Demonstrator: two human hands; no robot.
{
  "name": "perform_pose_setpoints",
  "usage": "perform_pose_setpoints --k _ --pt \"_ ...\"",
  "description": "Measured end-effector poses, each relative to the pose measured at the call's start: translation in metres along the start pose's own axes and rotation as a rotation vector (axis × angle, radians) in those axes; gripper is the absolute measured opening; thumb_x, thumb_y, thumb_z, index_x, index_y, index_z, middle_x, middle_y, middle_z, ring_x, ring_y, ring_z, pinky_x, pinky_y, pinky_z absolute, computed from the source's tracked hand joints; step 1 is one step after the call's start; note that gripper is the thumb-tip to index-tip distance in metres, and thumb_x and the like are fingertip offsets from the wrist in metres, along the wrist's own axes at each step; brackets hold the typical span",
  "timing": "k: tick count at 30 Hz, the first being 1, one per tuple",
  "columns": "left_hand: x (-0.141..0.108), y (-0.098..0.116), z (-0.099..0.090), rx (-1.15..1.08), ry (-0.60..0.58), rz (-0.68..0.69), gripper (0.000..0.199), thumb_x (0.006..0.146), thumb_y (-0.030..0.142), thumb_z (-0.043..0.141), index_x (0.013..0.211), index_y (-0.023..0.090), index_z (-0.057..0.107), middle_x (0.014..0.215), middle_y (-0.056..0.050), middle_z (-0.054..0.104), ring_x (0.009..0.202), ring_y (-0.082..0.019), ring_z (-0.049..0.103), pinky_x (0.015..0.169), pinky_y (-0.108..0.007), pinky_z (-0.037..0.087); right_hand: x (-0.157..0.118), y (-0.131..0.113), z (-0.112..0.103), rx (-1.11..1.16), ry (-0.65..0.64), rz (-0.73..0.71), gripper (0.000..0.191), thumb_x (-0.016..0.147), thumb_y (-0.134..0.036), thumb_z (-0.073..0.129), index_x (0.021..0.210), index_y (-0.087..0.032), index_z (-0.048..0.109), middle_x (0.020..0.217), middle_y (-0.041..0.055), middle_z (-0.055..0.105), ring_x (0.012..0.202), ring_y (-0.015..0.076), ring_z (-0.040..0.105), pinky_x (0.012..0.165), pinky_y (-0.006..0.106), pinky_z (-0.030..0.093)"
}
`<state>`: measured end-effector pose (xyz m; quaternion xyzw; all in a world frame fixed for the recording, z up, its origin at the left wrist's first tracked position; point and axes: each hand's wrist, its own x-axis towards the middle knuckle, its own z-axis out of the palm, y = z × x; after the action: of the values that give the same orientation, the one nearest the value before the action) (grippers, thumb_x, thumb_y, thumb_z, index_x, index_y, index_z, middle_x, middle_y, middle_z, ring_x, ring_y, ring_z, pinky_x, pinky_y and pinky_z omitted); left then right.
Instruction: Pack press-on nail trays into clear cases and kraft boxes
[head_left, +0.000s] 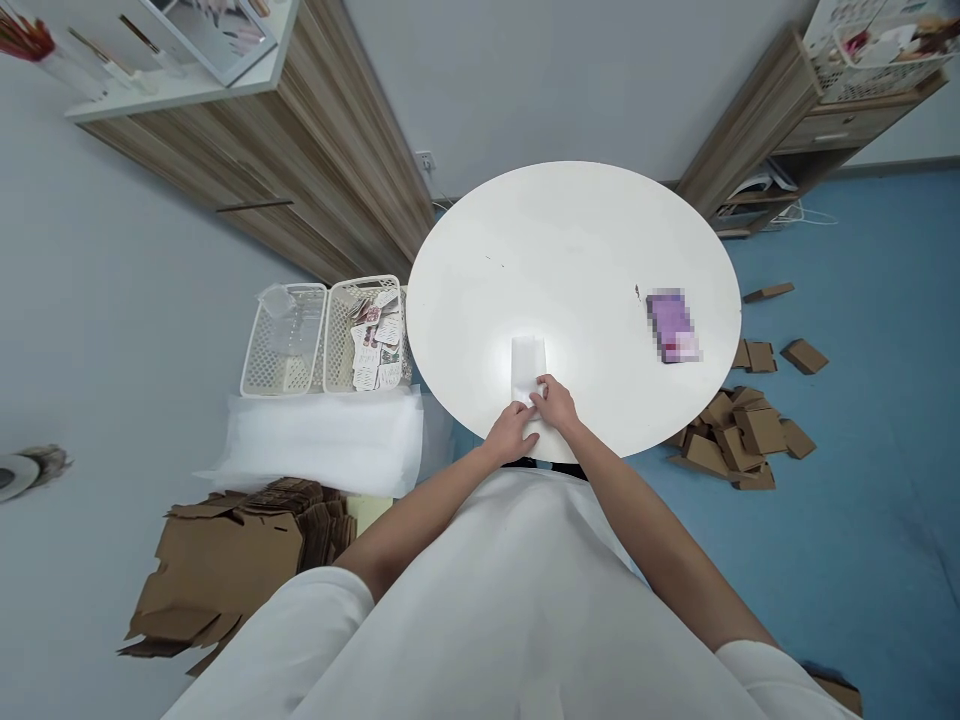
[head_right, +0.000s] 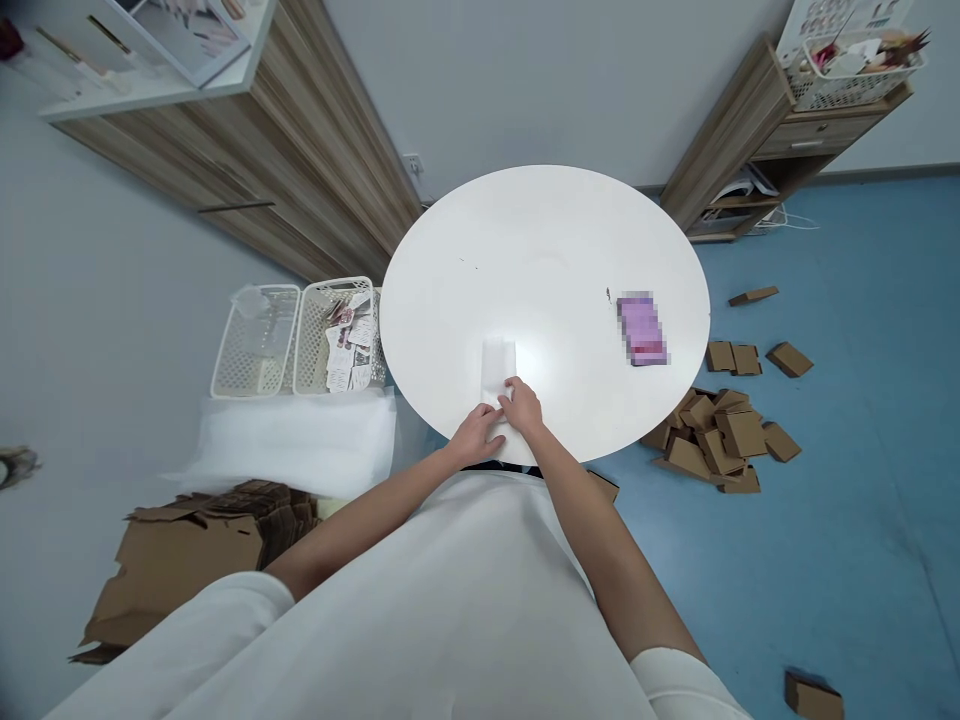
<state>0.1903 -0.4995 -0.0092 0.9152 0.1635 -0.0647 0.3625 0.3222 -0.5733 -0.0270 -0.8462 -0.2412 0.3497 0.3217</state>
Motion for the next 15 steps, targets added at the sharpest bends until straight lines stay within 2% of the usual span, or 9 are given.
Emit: perform_pose_setpoints --k 2,5,9,12,15 --pt "-0.001 -0.005 -0.003 -0.010 0.064 0.028 0.032 0.077 0.028 0.047 0.108 0.020 0.051 0.099 -0.007 0.052 0.092 -0.019 0.051 0.081 -0.033 0.044 0.002 0.001 0.003 -0.027 0.020 -0.030 0.029 0.072 -0.029 0.046 0.100 -0.023 0.049 0.068 -0.0033 0.046 0.061 0.0127 0.046 0.057 0.026 0.038" --pt "0.008 -0.013 -0.008 0.042 0.190 0.014 0.030 0.081 0.026 0.043 0.109 0.020 0.050 0.106 -0.008 0.051 0.100 -0.021 0.048 0.086 -0.036 0.041 0.004 0.005 0.003 -0.022 -0.025 -0.081 0.028 0.072 -0.028 0.046 0.100 -0.023 0.048 0.066 -0.0039 0.045 0.061 0.0128 0.046 0.058 0.026 0.039" --pt "0.023 -0.018 -0.009 0.166 0.158 0.062 0.040 0.076 0.029 0.052 0.115 0.024 0.046 0.121 -0.008 0.044 0.113 -0.026 0.039 0.090 -0.042 0.036 0.003 0.014 -0.006 -0.003 -0.106 -0.138 0.032 0.076 -0.024 0.040 0.108 -0.022 0.044 0.070 -0.0025 0.047 0.063 0.0129 0.048 0.062 0.028 0.043" --pt "0.027 -0.018 -0.008 0.193 0.144 0.076 0.043 0.074 0.031 0.054 0.116 0.024 0.045 0.125 -0.010 0.040 0.117 -0.028 0.034 0.093 -0.044 0.031 -0.006 0.017 -0.015 -0.090 -0.074 -0.266 0.046 0.077 -0.023 0.041 0.122 -0.020 0.035 0.097 0.0055 0.051 0.081 0.0161 0.052 0.072 0.032 0.044" --pt "0.026 -0.018 -0.009 0.191 0.150 0.081 0.045 0.074 0.033 0.053 0.117 0.023 0.045 0.129 -0.011 0.037 0.120 -0.029 0.030 0.096 -0.045 0.027 -0.014 0.014 -0.022 -0.323 -0.058 -0.467 0.062 0.070 -0.030 0.056 0.127 -0.022 0.031 0.127 0.0115 0.036 0.110 0.0260 0.040 0.083 0.040 0.041"
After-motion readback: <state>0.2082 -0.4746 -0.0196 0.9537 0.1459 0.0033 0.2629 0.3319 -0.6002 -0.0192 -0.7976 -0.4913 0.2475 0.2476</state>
